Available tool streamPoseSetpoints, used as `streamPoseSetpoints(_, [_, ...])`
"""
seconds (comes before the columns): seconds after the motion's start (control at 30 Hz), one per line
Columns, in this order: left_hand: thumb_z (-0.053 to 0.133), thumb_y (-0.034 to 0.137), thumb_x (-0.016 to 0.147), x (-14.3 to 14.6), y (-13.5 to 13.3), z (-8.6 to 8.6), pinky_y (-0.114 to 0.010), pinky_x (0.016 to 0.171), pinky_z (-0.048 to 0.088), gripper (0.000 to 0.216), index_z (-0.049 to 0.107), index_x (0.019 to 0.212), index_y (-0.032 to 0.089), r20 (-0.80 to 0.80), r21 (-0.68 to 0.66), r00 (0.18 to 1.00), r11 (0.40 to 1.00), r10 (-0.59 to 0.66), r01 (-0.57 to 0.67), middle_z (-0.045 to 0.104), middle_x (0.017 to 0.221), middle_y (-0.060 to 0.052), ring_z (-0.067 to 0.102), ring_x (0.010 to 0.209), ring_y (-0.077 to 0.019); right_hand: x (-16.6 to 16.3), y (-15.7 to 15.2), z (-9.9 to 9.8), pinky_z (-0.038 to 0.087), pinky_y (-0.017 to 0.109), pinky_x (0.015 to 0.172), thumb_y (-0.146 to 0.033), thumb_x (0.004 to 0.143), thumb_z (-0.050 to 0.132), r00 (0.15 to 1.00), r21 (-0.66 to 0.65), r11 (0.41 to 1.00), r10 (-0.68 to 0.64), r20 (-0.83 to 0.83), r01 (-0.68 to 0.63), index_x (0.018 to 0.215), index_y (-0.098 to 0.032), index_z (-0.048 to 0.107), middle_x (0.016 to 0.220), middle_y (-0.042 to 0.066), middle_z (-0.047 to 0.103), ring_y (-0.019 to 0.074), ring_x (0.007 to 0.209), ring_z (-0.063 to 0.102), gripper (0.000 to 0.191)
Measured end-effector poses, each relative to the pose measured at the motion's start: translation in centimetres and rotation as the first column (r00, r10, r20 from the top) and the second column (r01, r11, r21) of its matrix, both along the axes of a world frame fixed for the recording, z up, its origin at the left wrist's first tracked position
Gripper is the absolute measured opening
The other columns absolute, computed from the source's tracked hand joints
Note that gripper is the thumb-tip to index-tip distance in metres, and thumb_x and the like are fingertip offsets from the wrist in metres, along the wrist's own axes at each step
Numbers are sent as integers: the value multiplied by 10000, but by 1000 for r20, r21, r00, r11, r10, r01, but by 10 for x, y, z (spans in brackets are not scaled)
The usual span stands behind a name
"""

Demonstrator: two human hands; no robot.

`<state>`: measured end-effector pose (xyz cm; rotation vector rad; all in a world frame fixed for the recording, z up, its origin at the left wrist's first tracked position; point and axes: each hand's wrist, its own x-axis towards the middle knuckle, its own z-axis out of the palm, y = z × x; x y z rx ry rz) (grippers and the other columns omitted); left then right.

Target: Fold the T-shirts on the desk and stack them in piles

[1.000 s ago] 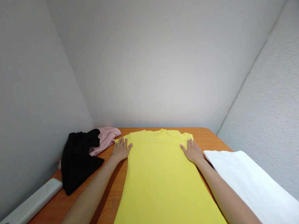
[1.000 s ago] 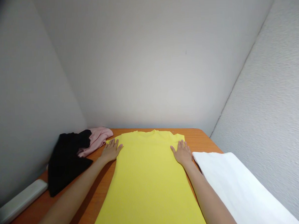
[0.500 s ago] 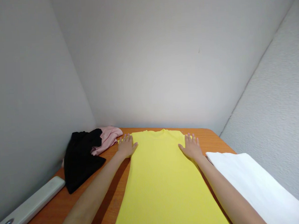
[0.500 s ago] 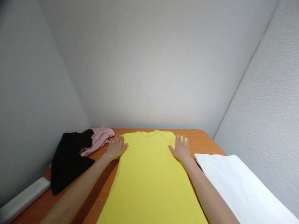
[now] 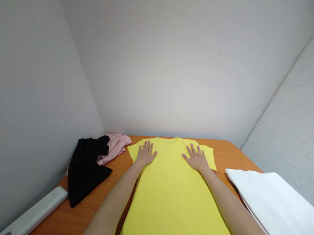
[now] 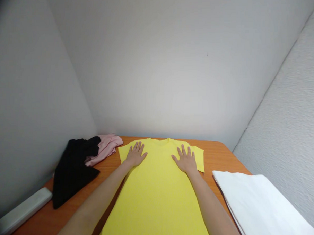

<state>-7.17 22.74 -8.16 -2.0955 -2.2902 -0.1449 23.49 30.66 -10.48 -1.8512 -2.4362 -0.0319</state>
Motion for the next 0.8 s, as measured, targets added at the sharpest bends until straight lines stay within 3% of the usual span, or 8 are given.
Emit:
streamPoseSetpoints(0.1, [203, 552, 945, 4, -1, 10, -511, 1179, 77, 684, 290, 1502, 163, -22, 17, 1000, 1000, 8, -7, 163, 1590, -93, 85, 1476, -260, -1, 2, 1, 63, 582, 1136, -735, 908, 182, 1000, -15, 1000, 7, -8, -7, 1533, -269, 189, 1600, 14, 3, 357, 1441, -27, 779])
streamPoseSetpoints(0.2, [279, 463, 952, 17, -9, 27, -490, 1183, -54, 632, 307, 1495, 142, -53, 68, 999, 998, -6, 10, 167, 1589, -104, 43, 1480, -251, 0, 2, 9, 61, 568, 1142, -689, 936, 182, 999, -51, 998, 35, -32, -36, 1534, -255, 184, 1600, 30, 15, 341, 1444, -23, 739])
streamPoseSetpoints(0.27, [304, 449, 954, 35, -23, 38, -465, 1180, -105, 628, 285, 1503, 145, -68, 109, 996, 992, -49, 57, 113, 1601, -91, -27, 1481, -234, 7, 4, 20, 82, 546, 1148, -633, 964, 161, 997, -48, 998, 38, -74, -42, 1541, -227, 144, 1599, 53, 29, 320, 1448, -6, 706])
streamPoseSetpoints(0.37, [256, 506, 967, 72, -63, 47, -511, 1177, -76, 631, 297, 1500, 171, -51, 176, 984, 968, -170, 177, 128, 1600, -92, -38, 1480, -250, 30, 10, 39, 107, 517, 1156, -572, 985, 132, 991, 2, 1000, -5, -134, 5, 1543, -164, 114, 1594, 93, 75, 297, 1451, 35, 692])
streamPoseSetpoints(0.5, [161, 599, 960, 122, -133, 47, -578, 1165, 36, 692, 306, 1491, 179, 48, 135, 921, 916, -387, 377, 211, 1583, -111, 25, 1477, -286, 66, 14, 56, 125, 540, 1149, -599, 967, 199, 994, 0, 999, -50, -95, 50, 1514, -119, 235, 1573, 138, 165, 331, 1443, 89, 728])
streamPoseSetpoints(0.6, [128, 634, 948, 150, -169, 42, -559, 1167, 74, 750, 280, 1496, 144, 134, 49, 885, 895, -445, 443, 206, 1581, -132, 38, 1475, -295, 83, 11, 55, 127, 572, 1138, -605, 953, 264, 998, -34, 999, -43, -42, 42, 1494, -130, 299, 1570, 142, 174, 365, 1436, 95, 721])
streamPoseSetpoints(0.8, [115, 653, 940, 170, -184, 31, -524, 1178, 82, 785, 196, 1518, 128, 206, -57, 871, 883, -446, 465, 111, 1595, -131, 24, 1477, -268, 102, 8, 41, 183, 577, 1116, -597, 950, 322, 996, -81, 995, -55, -66, 49, 1462, -162, 364, 1545, 154, 252, 367, 1420, 177, 673])
